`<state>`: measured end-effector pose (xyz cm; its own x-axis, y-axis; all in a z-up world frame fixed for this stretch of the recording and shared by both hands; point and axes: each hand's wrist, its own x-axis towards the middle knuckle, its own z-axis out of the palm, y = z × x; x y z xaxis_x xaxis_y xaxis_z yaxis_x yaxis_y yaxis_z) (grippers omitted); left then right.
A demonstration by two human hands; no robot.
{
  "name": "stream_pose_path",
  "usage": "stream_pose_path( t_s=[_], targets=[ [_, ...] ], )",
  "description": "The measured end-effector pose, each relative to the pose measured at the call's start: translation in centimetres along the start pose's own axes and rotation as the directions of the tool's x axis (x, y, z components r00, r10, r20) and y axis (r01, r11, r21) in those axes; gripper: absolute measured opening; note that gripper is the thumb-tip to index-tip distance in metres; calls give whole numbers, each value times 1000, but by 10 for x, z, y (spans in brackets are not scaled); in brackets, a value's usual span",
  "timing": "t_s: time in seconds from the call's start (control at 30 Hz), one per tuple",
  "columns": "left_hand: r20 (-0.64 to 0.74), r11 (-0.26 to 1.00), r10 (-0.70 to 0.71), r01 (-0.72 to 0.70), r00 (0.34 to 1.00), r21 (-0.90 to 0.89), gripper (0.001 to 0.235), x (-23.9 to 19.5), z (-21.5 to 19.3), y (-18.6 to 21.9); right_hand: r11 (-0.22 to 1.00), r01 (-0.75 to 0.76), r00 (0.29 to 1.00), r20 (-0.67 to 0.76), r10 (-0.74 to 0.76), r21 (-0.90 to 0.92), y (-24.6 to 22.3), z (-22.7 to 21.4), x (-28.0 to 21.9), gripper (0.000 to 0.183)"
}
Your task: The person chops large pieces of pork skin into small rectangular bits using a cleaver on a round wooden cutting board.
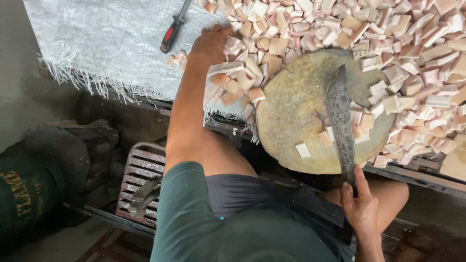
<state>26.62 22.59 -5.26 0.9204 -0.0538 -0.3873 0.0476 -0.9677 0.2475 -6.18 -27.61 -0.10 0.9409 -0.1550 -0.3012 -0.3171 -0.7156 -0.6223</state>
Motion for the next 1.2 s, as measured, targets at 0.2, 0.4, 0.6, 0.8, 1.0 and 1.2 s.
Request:
stream_pose_path(
  t_s=[0.2, 0.4, 0.6, 0.8, 1.0, 1.2],
  targets=[
    [-362, 962, 271, -267, 892, 62, 61, -16, 19, -15, 999, -44, 999, 23, 43, 19, -4, 2, 10, 62],
    [-154, 867, 25, -98, 988, -489, 50, -113, -34, 57, 1000, 27, 1000, 3, -27, 16, 0, 3, 9, 60],
    [-145, 952, -11, -34, 989, -304, 64, -118, -13, 139, 998, 66, 997, -37, -66, 12, -6, 4, 7, 58],
    [-316, 803, 245, -374, 917, -463, 99, -98, 26, 92, 999, 34, 999, -25, -33, 23, -14, 2, 9, 59],
    [-138, 796, -186, 67, 973, -601, 82, -126, 22, 8, 981, -93, 995, 46, 86, 172, -17, 1, 9, 61],
    [-33, 914, -103, 82, 994, -396, 114, -123, 45, 23, 951, -120, 993, 48, 111, 286, -8, 9, 11, 65]
  ],
)
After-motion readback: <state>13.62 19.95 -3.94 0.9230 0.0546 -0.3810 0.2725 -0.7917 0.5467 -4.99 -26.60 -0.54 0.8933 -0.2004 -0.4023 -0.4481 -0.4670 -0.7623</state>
